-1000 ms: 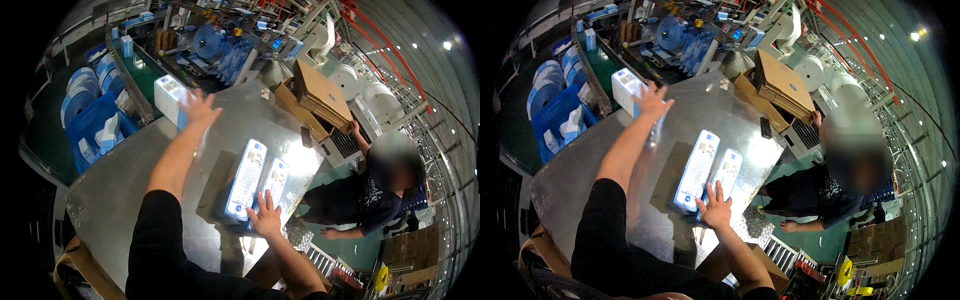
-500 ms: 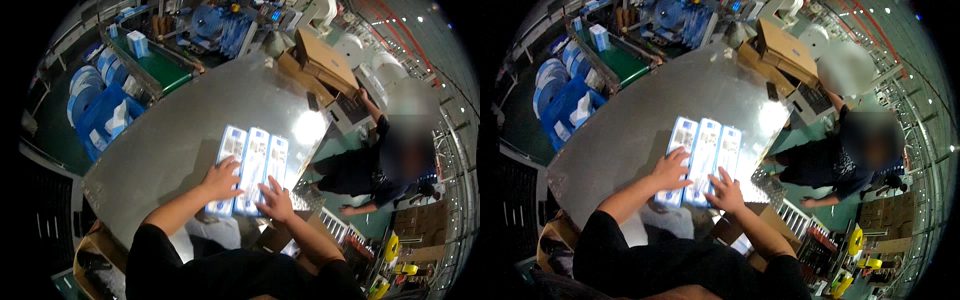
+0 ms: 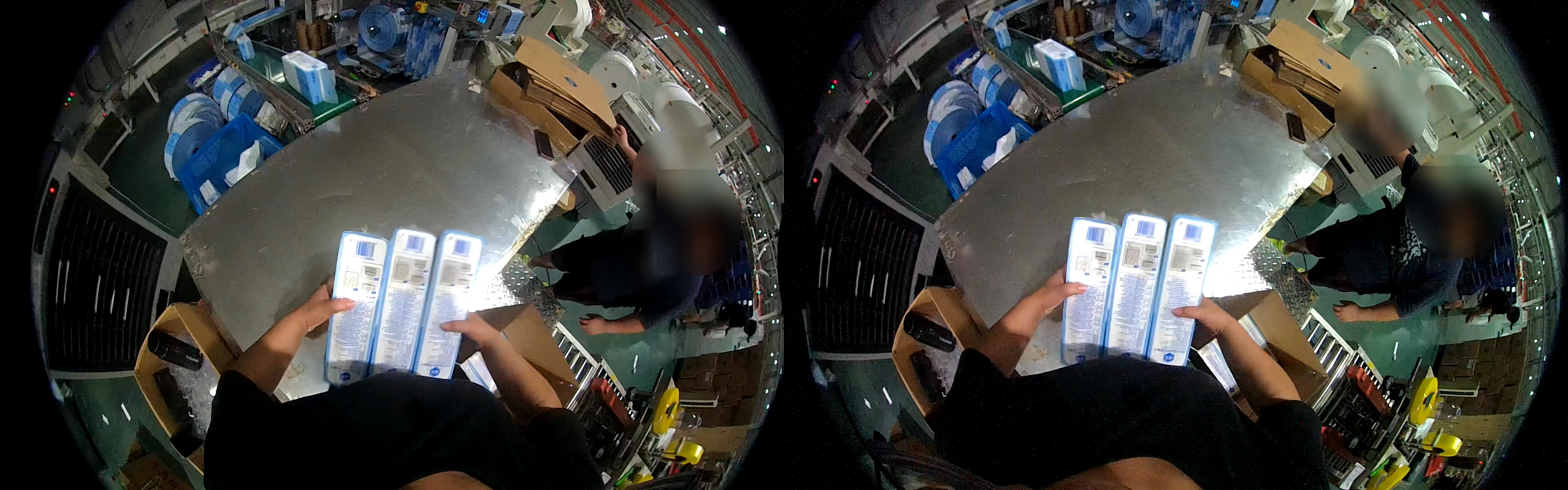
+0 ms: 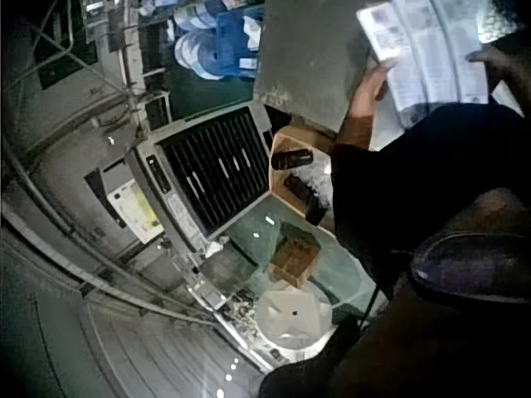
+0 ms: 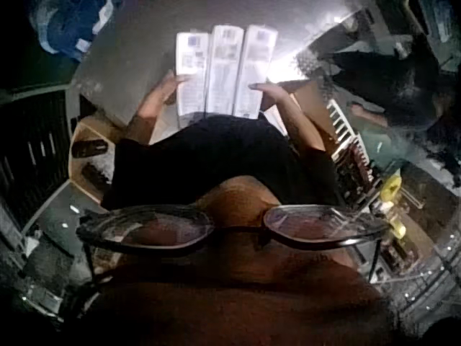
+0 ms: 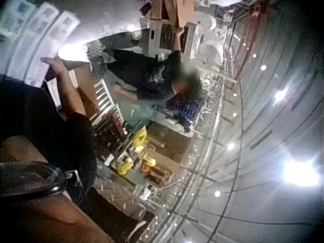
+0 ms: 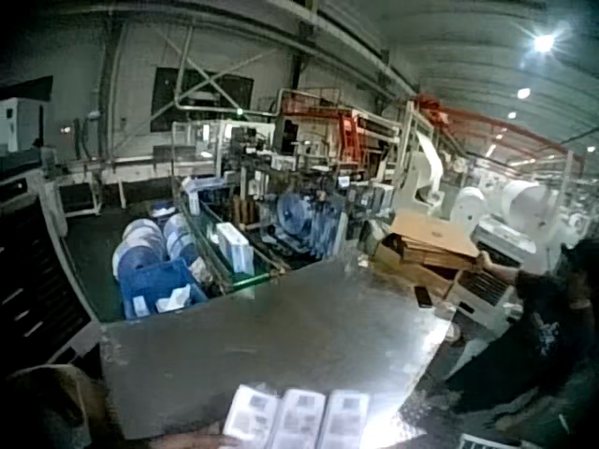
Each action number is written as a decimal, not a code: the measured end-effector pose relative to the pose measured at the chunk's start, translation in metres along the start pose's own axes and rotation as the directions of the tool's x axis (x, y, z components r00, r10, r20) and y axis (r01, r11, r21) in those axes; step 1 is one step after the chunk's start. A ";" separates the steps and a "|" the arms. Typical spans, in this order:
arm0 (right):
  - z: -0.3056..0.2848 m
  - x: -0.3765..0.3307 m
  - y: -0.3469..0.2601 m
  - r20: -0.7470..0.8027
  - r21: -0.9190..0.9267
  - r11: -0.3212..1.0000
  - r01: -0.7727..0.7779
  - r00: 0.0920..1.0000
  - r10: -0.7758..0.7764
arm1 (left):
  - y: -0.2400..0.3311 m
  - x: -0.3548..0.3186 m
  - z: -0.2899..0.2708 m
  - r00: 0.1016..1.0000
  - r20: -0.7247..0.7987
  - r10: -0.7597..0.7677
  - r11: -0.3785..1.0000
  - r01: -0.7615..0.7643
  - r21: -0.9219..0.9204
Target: The person places blue and white boxed items into cardboard shipping cartons and moves the cartons onto a conveyor belt system.
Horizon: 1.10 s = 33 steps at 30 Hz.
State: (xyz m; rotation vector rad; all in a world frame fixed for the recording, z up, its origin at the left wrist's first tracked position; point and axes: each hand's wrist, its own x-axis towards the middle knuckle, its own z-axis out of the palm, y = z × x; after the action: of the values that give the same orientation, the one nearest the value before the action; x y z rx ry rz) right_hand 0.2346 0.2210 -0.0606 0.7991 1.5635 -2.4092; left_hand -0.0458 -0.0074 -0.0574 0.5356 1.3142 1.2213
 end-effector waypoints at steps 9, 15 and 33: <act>-0.042 -0.249 -0.081 -0.241 -0.665 0.690 0.285 0.792 -0.560 | -0.010 0.024 0.172 0.733 0.465 0.497 0.849 -0.521 -0.086; -0.069 -0.385 -0.047 -0.292 -0.683 0.730 0.004 0.915 -0.278 | -0.060 -0.039 0.259 0.804 0.592 0.062 0.982 -0.153 0.106; -0.067 -0.251 0.198 -0.587 -0.804 -0.007 -0.595 0.795 -0.153 | -0.193 -0.244 -0.031 -0.008 -0.834 0.551 0.831 0.093 0.548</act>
State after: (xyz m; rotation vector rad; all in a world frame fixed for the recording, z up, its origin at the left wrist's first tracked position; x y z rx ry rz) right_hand 0.5508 0.1550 -0.1104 1.1711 2.3955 -0.2138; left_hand 0.0427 -0.2990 -0.1285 0.0948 2.9954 1.6513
